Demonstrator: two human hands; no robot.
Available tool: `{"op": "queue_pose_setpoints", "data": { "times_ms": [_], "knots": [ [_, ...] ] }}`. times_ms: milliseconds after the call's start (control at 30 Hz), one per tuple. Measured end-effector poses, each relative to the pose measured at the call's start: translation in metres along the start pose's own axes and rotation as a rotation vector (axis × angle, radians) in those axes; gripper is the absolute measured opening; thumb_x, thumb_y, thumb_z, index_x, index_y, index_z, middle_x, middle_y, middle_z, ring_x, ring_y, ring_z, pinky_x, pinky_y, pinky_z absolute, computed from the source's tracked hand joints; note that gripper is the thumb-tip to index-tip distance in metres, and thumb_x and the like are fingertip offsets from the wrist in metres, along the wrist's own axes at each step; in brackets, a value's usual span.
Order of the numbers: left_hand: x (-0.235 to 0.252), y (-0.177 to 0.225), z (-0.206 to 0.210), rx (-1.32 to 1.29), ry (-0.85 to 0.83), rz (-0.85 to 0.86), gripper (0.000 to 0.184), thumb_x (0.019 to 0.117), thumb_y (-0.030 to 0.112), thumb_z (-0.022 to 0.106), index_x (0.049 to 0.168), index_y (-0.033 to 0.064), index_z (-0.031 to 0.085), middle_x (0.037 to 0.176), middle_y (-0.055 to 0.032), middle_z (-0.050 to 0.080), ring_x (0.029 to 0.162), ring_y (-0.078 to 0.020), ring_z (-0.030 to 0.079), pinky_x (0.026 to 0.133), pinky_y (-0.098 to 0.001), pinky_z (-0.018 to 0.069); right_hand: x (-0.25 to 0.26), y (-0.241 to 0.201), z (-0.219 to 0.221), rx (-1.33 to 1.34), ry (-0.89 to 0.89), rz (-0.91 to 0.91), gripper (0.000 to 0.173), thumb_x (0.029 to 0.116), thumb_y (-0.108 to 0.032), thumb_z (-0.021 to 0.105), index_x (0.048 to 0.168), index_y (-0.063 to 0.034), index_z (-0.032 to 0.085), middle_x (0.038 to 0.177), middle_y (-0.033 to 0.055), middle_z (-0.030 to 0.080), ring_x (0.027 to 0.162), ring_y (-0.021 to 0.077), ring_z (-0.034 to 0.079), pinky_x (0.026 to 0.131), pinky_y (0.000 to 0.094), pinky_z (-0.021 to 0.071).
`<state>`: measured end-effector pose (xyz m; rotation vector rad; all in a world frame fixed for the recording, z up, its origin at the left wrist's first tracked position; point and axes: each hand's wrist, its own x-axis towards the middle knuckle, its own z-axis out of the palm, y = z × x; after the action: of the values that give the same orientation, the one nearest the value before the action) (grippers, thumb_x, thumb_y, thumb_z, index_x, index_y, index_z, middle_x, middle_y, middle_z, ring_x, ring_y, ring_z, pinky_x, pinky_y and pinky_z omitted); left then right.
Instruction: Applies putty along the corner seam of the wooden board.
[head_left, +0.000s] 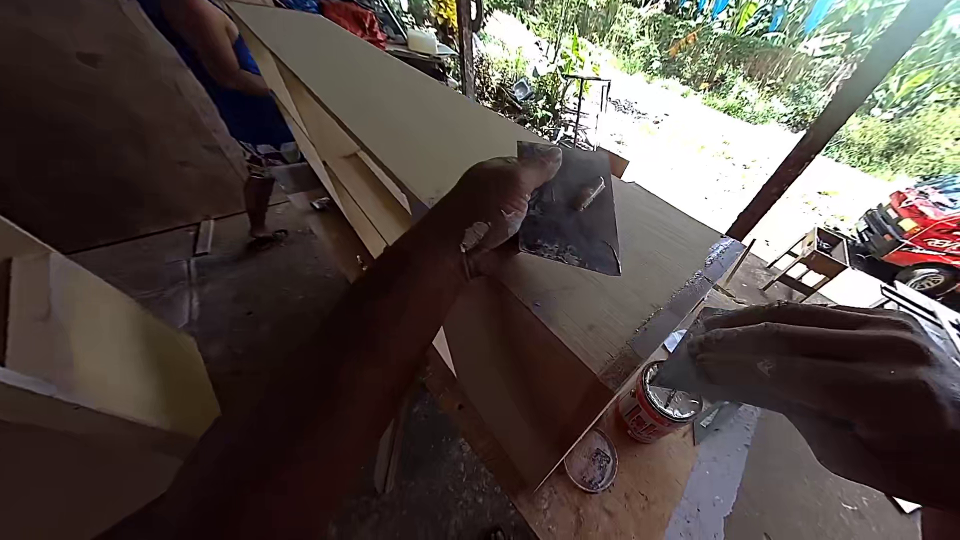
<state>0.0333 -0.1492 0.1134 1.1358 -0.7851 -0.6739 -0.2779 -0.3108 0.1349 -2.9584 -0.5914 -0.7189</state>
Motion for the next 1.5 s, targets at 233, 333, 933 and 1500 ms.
{"op": "queue_pose_setpoints", "data": {
  "times_ms": [233,333,933,1500],
  "knots": [
    [0.000,-0.003,-0.018,0.143,-0.058,0.054,0.039,0.1099,0.036,0.044,0.133,0.0086,0.059,0.119,-0.0091,0.070,0.107,-0.0188,0.070,0.088,-0.0359,0.0608,0.016,0.009,0.017,-0.046,0.055,0.018,0.030,0.0947,-0.009,0.055,0.110,-0.0167,0.079,0.122,-0.0002,0.074,0.122,0.0166,0.066,0.100,0.0373,0.0571],
    [-0.026,0.028,0.031,0.057,0.163,-0.068,0.032,0.1095,0.033,0.043,0.124,0.0089,0.060,0.104,-0.0054,0.072,0.093,-0.0143,0.072,0.079,-0.0314,0.0620,0.008,0.012,0.008,-0.009,0.004,0.014,0.031,0.0947,-0.009,0.053,0.112,-0.0164,0.078,0.121,-0.0003,0.074,0.120,0.0162,0.067,0.099,0.0371,0.0577],
    [0.019,-0.025,-0.055,0.225,-0.267,0.230,0.040,0.1098,0.038,0.044,0.137,0.0114,0.056,0.124,-0.0093,0.068,0.110,-0.0186,0.069,0.087,-0.0343,0.0608,0.013,-0.029,0.026,-0.032,0.145,-0.018,0.027,0.1008,-0.011,0.054,0.118,-0.0158,0.074,0.122,0.0033,0.075,0.121,0.0236,0.067,0.099,0.0403,0.0570],
    [-0.012,0.012,0.004,0.055,-0.018,0.004,0.037,0.1100,0.034,0.042,0.128,0.0067,0.059,0.109,-0.0088,0.072,0.098,-0.0173,0.072,0.082,-0.0341,0.0619,0.005,-0.025,0.017,0.020,0.029,-0.035,0.026,0.0995,-0.011,0.053,0.116,-0.0164,0.073,0.122,0.0016,0.074,0.121,0.0226,0.067,0.098,0.0407,0.0579]
  ]
}}
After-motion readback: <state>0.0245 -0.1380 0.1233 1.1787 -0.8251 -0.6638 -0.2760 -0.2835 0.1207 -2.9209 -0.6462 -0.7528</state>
